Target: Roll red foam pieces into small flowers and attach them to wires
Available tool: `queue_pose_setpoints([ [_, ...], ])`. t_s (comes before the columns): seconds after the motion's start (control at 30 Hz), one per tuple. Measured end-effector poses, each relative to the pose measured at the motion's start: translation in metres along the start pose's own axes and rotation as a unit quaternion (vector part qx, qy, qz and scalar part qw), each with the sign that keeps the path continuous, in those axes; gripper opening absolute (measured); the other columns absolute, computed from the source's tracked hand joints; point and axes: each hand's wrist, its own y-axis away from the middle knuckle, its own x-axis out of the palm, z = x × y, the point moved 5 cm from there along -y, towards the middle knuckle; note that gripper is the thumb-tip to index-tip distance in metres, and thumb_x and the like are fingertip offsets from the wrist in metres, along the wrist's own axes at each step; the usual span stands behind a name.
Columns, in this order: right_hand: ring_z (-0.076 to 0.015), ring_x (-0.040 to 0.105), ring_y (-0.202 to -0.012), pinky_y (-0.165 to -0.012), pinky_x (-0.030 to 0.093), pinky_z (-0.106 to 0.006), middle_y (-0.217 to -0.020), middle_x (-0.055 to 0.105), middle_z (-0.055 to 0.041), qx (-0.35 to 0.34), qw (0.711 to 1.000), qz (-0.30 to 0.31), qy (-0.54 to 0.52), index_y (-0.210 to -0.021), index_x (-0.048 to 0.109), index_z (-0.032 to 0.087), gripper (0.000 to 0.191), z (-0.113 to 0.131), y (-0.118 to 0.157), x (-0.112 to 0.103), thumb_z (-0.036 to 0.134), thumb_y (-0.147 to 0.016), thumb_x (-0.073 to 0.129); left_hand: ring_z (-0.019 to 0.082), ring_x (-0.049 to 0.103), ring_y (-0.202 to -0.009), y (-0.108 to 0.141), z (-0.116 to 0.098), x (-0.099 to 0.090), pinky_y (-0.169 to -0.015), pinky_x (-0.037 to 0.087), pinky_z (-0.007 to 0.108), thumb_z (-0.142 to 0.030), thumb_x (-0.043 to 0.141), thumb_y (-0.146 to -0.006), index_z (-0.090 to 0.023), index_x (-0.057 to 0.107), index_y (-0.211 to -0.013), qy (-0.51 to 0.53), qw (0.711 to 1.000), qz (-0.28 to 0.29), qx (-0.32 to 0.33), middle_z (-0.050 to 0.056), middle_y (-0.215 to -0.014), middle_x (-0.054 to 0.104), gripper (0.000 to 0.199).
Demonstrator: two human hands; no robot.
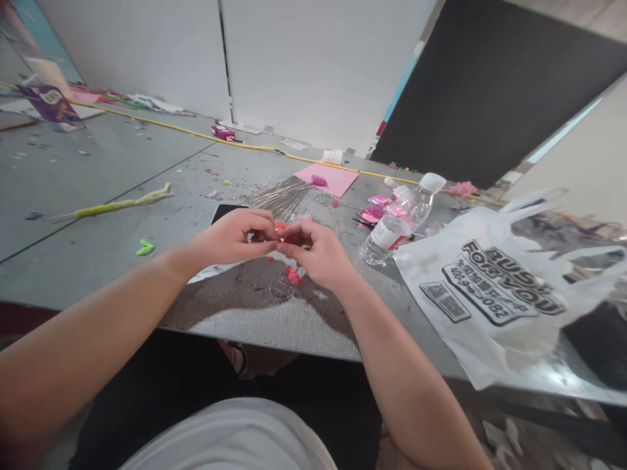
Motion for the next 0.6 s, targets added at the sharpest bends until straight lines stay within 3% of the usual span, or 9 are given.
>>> queue_pose_setpoints([
  [0.17, -0.0099, 0.060, -0.061, -0.054, 0.048, -0.025, -0.074, 0.070, 0.0012, 0.003, 0.997, -0.004, -0.082, -0.089, 0.074, 0.018, 0.037, 0.004, 0.000, -0.001, 0.043, -0.071, 0.094, 0.011, 0.055, -0.069, -0.003, 0.000, -0.002, -0.063, 0.039, 0.026, -0.030, 0.069, -0.091, -0.016, 0.072, -0.080, 0.038, 0.999, -0.024, -0.023, 0.000, -0.075, 0.059, 0.018],
  [0.3, -0.0086, 0.058, -0.058, -0.051, 0.046, -0.023, -0.071, 0.069, 0.0024, -0.006, 0.988, 0.009, -0.155, -0.081, 0.074, 0.020, 0.043, 0.007, -0.002, 0.000, 0.044, -0.057, 0.101, 0.012, 0.056, -0.070, -0.004, 0.004, -0.003, -0.065, 0.040, 0.026, -0.032, 0.067, -0.092, -0.017, 0.074, -0.084, 0.003, 0.999, -0.005, -0.032, 0.001, -0.076, 0.061, 0.019],
  [0.43, -0.0093, 0.058, -0.057, -0.051, 0.047, -0.024, -0.066, 0.068, 0.0034, -0.040, 0.981, 0.020, -0.189, -0.076, 0.073, 0.021, 0.048, 0.011, -0.002, 0.000, 0.050, -0.052, 0.102, 0.013, 0.058, -0.070, -0.002, 0.013, -0.005, -0.067, 0.043, 0.026, -0.028, 0.067, -0.089, -0.017, 0.076, -0.089, -0.058, 0.997, 0.042, -0.025, 0.002, -0.081, 0.066, 0.014],
  [0.6, -0.0097, 0.056, -0.055, -0.050, 0.046, -0.025, -0.062, 0.066, 0.0047, -0.056, 0.980, 0.017, -0.189, -0.073, 0.071, 0.022, 0.051, 0.012, 0.000, -0.003, 0.056, -0.049, 0.102, 0.015, 0.061, -0.073, 0.004, 0.030, -0.006, -0.067, 0.044, 0.027, -0.025, 0.069, -0.082, -0.020, 0.079, -0.091, -0.095, 0.984, 0.114, -0.099, 0.003, -0.087, 0.070, 0.015],
])
